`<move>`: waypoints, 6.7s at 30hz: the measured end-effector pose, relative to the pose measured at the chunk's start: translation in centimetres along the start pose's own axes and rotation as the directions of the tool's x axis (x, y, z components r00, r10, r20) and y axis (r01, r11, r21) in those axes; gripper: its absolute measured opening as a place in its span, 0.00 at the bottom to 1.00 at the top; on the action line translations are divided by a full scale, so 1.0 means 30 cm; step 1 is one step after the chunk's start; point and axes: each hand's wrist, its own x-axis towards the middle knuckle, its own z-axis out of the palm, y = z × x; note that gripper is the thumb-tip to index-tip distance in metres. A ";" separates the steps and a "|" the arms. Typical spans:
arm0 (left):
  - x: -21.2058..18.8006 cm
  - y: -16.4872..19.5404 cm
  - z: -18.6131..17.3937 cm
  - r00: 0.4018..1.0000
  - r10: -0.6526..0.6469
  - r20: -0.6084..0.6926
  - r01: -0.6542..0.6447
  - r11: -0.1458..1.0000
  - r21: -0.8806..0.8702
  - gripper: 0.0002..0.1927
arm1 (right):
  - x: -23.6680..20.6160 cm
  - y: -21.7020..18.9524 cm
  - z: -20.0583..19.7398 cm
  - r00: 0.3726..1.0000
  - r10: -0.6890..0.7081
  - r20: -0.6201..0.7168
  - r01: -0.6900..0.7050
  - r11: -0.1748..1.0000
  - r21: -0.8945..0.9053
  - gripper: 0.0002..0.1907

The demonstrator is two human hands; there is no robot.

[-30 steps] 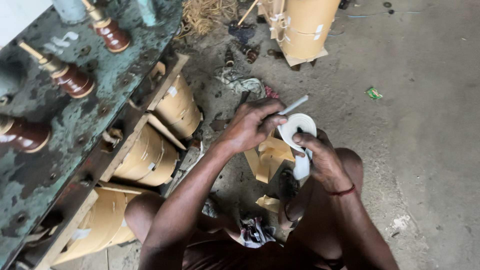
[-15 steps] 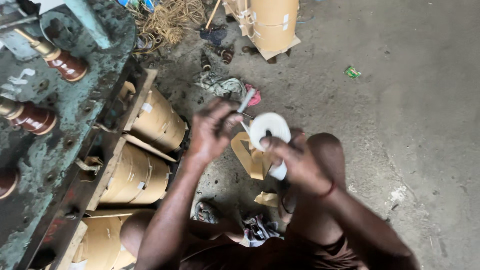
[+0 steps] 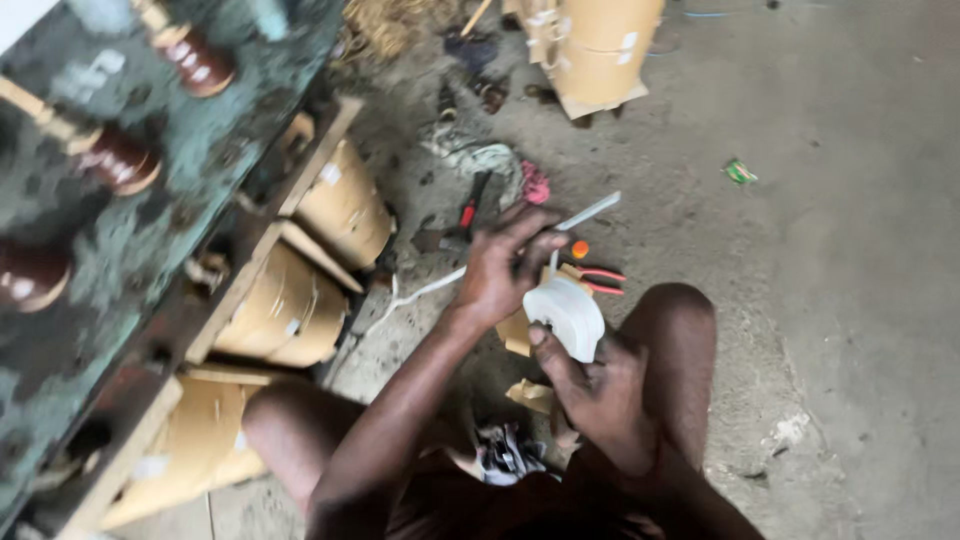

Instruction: The person sits on the floor and wraps white tape around a long thin wooden stick, rotating the stick and winding the tape along its length. They then tear the tape free and use red-handled pliers to trim the end of the taped stick.

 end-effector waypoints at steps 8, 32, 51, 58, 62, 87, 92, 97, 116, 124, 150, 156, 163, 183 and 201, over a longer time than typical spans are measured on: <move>-0.182 0.114 -0.076 0.965 0.243 -0.104 -0.244 0.970 -0.001 0.21 | 0.054 -0.106 -0.083 0.905 -0.298 0.304 0.417 0.764 -0.492 0.23; -0.317 -0.013 0.086 0.564 -0.769 0.301 0.295 -0.152 -0.943 0.14 | 0.153 0.366 0.130 0.828 0.326 0.456 -0.489 0.020 0.872 0.17; -0.253 0.055 -0.004 0.553 -0.769 0.320 0.459 -0.039 -0.888 0.25 | 0.137 0.283 0.203 0.947 0.154 0.282 -0.322 0.466 0.824 0.10; -0.257 0.032 -0.035 0.667 -0.745 0.021 0.473 0.401 -0.784 0.29 | 0.112 0.134 0.118 0.996 -0.088 0.033 0.071 0.938 0.339 0.16; -0.272 0.030 0.034 0.769 -0.637 -0.050 0.170 0.280 -0.945 0.27 | 0.097 0.032 0.087 0.910 -0.408 0.078 0.414 0.878 -0.240 0.28; -0.337 -0.045 0.111 0.756 -0.632 0.172 0.187 -0.043 -0.981 0.07 | 0.041 0.082 0.028 0.846 -0.531 0.047 0.515 0.793 -0.325 0.22; -0.329 -0.051 0.090 0.750 -0.620 0.232 0.208 -0.112 -0.972 0.09 | 0.029 0.116 -0.077 0.914 -0.375 -0.157 0.395 0.909 0.130 0.23; -0.309 -0.033 0.075 0.667 -0.702 0.249 0.099 -0.248 -0.964 0.20 | -0.035 0.229 -0.306 0.938 0.081 -0.337 0.238 0.555 0.797 0.25; -0.274 0.211 -0.113 0.833 -0.389 0.393 0.244 0.896 0.371 0.06 | 0.167 0.312 -0.095 0.630 0.211 0.748 -0.776 0.228 0.589 0.30; -0.130 -0.044 -0.135 0.994 0.096 0.054 -0.106 0.961 0.255 0.14 | 0.145 0.259 -0.097 0.672 0.326 0.665 -0.738 0.373 0.563 0.24; -0.102 -0.168 -0.134 0.920 -0.002 0.391 0.102 0.966 -0.236 0.11 | 0.242 0.359 -0.115 0.836 0.233 0.496 -0.491 -0.084 0.867 0.18; -0.067 -0.229 -0.108 0.939 -0.150 0.310 0.211 0.962 -0.173 0.09 | 0.177 0.223 -0.072 0.776 0.456 0.436 -0.621 0.430 0.655 0.15; -0.188 -0.283 0.118 0.983 -0.043 0.180 0.087 0.965 -0.246 0.16 | 0.122 0.029 0.077 0.754 0.260 0.604 -0.312 0.950 -0.019 0.13; -0.123 -0.188 -0.198 0.992 -0.071 0.108 0.062 0.994 0.086 0.09 | 0.155 0.362 -0.272 0.891 0.415 0.185 -0.415 0.580 0.701 0.10; -0.705 -0.701 0.334 0.284 -0.699 0.657 0.953 0.279 -0.115 0.35 | 0.096 0.981 0.269 0.841 0.357 0.407 -0.279 0.930 -0.239 0.08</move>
